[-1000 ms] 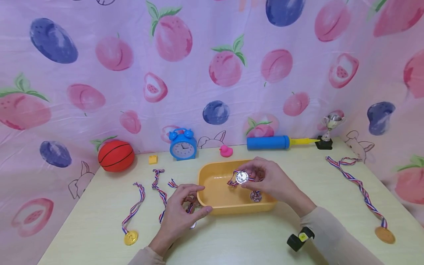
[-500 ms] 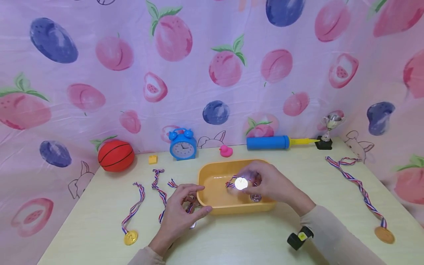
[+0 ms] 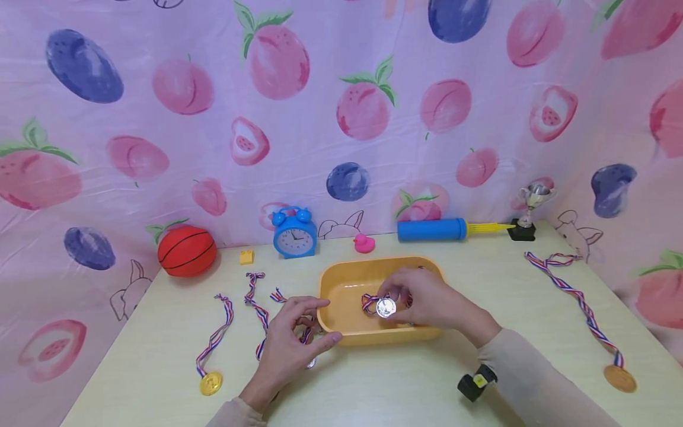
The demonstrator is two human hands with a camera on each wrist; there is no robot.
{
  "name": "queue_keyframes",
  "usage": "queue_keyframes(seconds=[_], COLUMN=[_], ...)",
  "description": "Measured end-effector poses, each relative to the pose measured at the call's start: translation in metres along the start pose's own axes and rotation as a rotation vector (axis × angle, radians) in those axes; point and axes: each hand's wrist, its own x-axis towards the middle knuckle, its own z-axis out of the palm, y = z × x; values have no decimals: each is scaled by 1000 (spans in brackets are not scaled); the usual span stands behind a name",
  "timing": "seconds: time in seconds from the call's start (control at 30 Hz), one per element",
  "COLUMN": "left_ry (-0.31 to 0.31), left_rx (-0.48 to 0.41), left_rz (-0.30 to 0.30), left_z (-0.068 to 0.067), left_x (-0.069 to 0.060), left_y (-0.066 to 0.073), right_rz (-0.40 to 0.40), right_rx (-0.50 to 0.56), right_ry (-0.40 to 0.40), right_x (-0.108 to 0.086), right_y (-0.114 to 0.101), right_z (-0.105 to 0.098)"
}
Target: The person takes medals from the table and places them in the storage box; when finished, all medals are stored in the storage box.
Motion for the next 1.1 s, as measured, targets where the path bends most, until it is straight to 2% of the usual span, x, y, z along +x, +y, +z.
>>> queue_keyframes(seconds=[0.4,0.67,0.87,1.1], left_ry=[7,2,-1,1], left_rx=[7,5,-1,-9], left_rz=[-3,2,10,12], left_z=[1,1,0,1], left_x=[0,0,0,0], left_y=[0,-1,-2,-3], right_rz=[92,50,99,12], right_rx=[-76,-97,-66,-6], right_ry=[-84,-95,-48,92], right_x=[3,3,3,0], right_y=[-3,-4,-4,-1], right_z=[3,2,-2,-7])
